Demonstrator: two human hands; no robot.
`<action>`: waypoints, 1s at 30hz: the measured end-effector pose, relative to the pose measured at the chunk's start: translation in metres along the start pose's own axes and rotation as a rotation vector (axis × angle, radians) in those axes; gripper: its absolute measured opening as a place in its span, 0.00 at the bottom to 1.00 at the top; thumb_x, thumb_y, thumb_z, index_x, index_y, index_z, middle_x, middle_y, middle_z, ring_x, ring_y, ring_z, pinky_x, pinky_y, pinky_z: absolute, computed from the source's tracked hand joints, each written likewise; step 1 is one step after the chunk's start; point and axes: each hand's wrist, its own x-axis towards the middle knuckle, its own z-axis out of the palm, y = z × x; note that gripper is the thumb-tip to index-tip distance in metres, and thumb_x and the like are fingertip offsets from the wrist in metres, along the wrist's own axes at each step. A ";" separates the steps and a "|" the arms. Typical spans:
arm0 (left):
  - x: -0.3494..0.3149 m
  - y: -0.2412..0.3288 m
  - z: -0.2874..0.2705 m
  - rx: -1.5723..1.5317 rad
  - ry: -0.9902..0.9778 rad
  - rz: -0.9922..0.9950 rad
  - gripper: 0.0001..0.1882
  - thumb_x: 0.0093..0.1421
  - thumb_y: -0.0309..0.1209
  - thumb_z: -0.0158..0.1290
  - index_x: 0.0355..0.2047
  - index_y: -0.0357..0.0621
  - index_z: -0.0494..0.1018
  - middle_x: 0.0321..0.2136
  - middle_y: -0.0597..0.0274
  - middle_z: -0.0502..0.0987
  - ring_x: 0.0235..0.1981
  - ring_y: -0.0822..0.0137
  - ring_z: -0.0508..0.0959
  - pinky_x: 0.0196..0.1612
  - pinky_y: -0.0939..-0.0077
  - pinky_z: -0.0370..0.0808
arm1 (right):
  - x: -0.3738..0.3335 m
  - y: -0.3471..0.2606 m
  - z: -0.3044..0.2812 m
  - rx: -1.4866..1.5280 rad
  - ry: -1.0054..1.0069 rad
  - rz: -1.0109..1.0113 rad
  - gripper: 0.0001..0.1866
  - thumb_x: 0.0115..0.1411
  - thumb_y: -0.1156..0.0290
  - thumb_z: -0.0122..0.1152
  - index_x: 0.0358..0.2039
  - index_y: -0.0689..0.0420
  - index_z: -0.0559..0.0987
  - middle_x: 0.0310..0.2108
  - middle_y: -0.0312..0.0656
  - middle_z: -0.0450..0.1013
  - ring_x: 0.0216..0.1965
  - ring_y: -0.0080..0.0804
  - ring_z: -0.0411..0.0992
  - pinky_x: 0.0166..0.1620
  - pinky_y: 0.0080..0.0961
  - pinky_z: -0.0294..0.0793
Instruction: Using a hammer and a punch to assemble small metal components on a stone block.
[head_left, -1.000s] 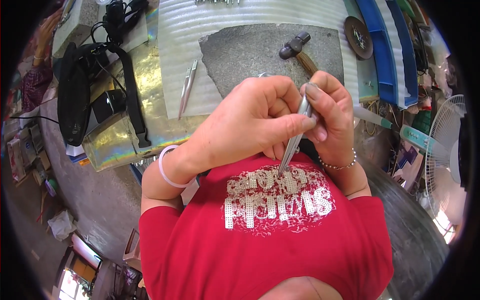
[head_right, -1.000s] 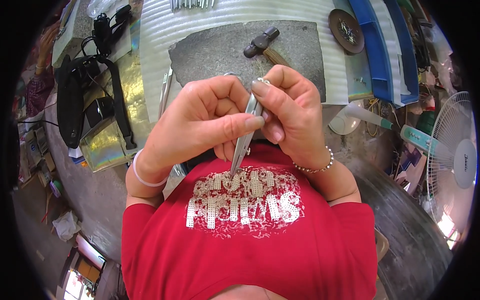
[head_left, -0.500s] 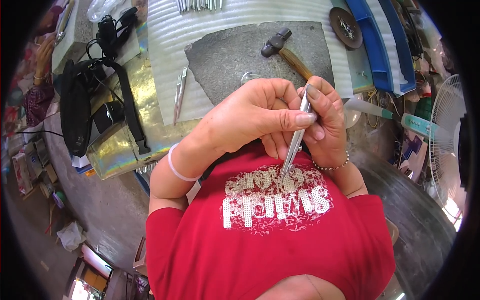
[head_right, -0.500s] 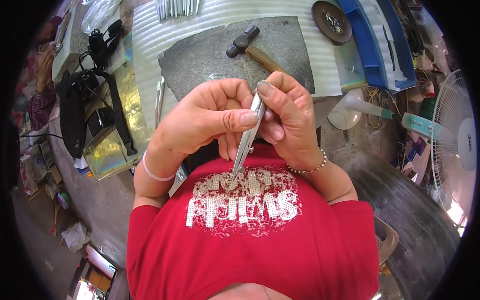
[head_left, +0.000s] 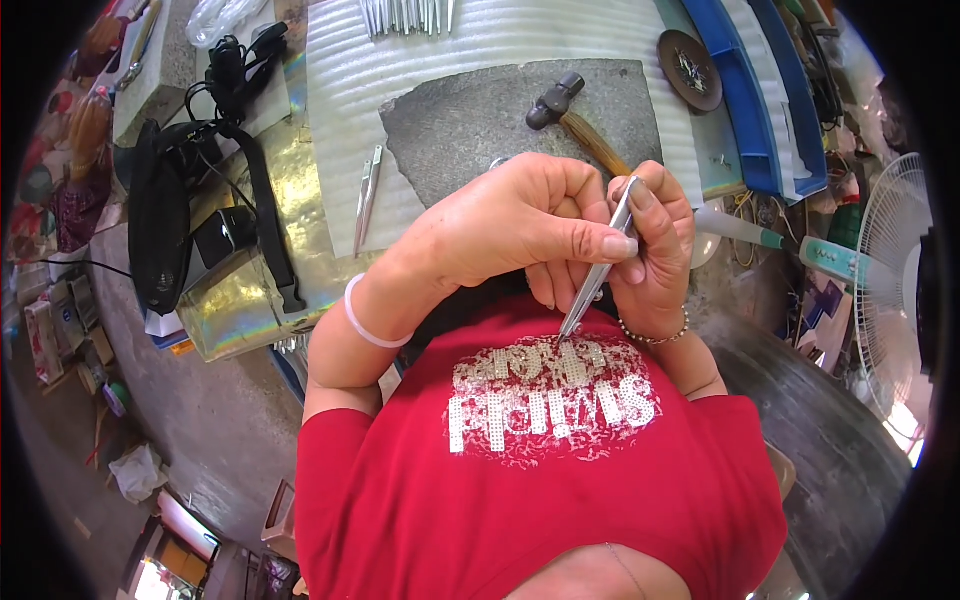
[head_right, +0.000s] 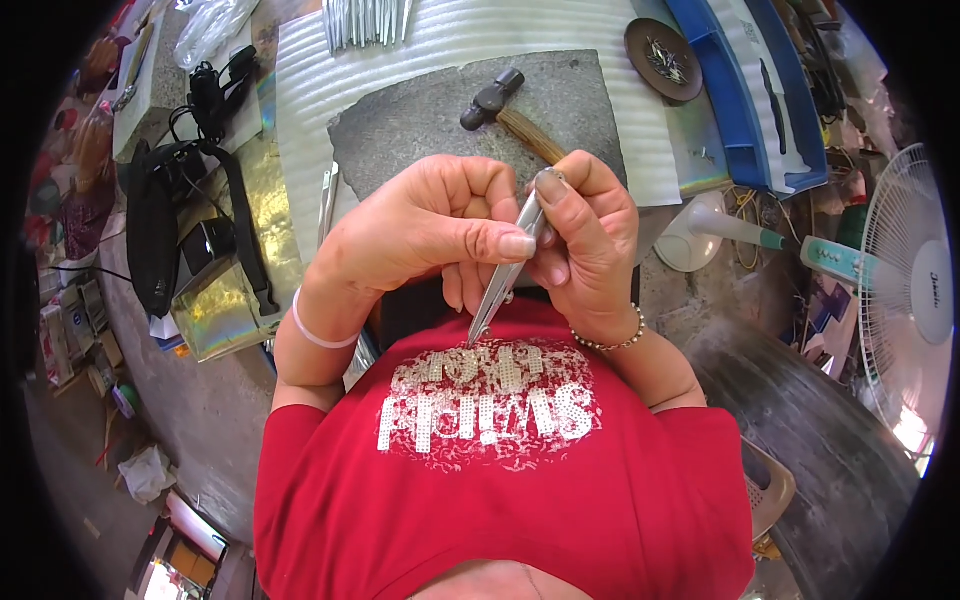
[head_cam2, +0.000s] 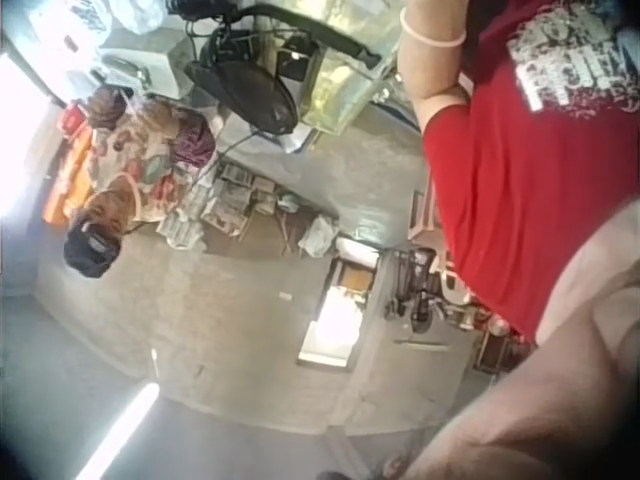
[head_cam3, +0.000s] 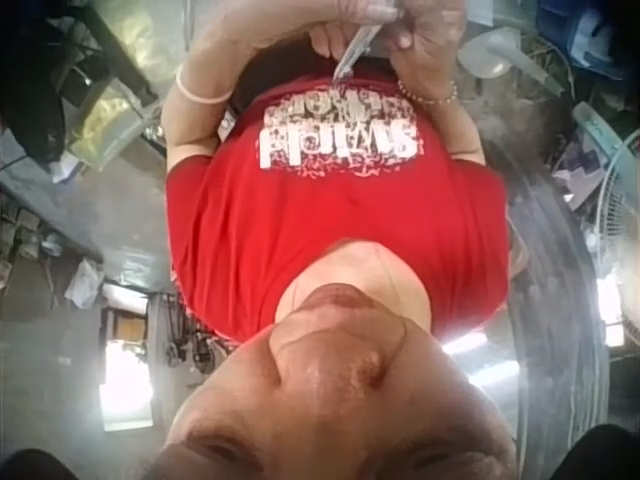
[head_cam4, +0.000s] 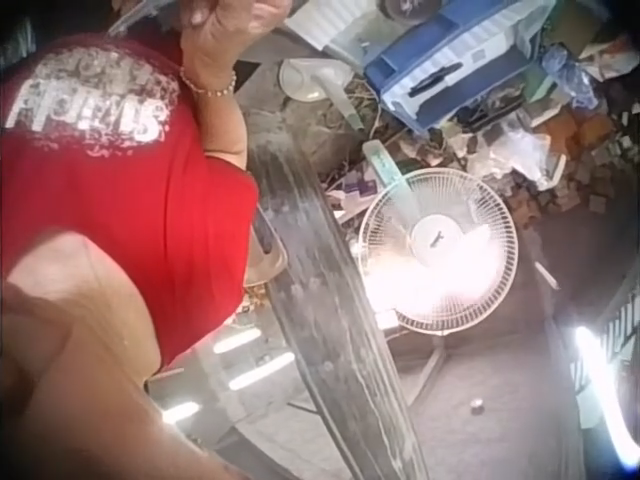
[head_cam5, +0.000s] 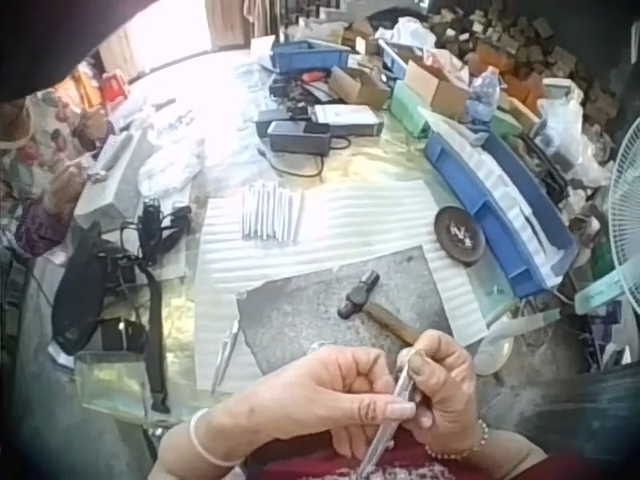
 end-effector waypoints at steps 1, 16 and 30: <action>0.001 0.001 0.001 0.021 0.025 -0.014 0.14 0.56 0.34 0.58 0.25 0.39 0.66 0.15 0.60 0.75 0.12 0.73 0.75 0.14 0.87 0.71 | 0.000 0.000 -0.001 -0.023 0.006 -0.019 0.08 0.62 0.69 0.54 0.26 0.56 0.69 0.15 0.31 0.64 0.09 0.11 0.54 0.10 0.10 0.52; 0.010 0.003 0.000 -0.007 0.028 -0.065 0.12 0.56 0.31 0.58 0.26 0.40 0.66 0.13 0.62 0.74 0.11 0.75 0.74 0.13 0.90 0.69 | 0.003 -0.002 -0.004 0.003 0.074 0.022 0.08 0.62 0.70 0.53 0.25 0.55 0.68 0.15 0.30 0.64 0.09 0.11 0.54 0.10 0.10 0.51; -0.021 -0.017 0.011 -0.029 0.397 0.337 0.08 0.58 0.22 0.52 0.35 0.36 0.64 0.25 0.56 0.75 0.22 0.71 0.78 0.21 0.84 0.76 | 0.059 -0.076 -0.083 -1.068 -0.035 -0.237 0.08 0.60 0.70 0.53 0.28 0.61 0.70 0.19 0.40 0.70 0.16 0.21 0.66 0.20 0.17 0.63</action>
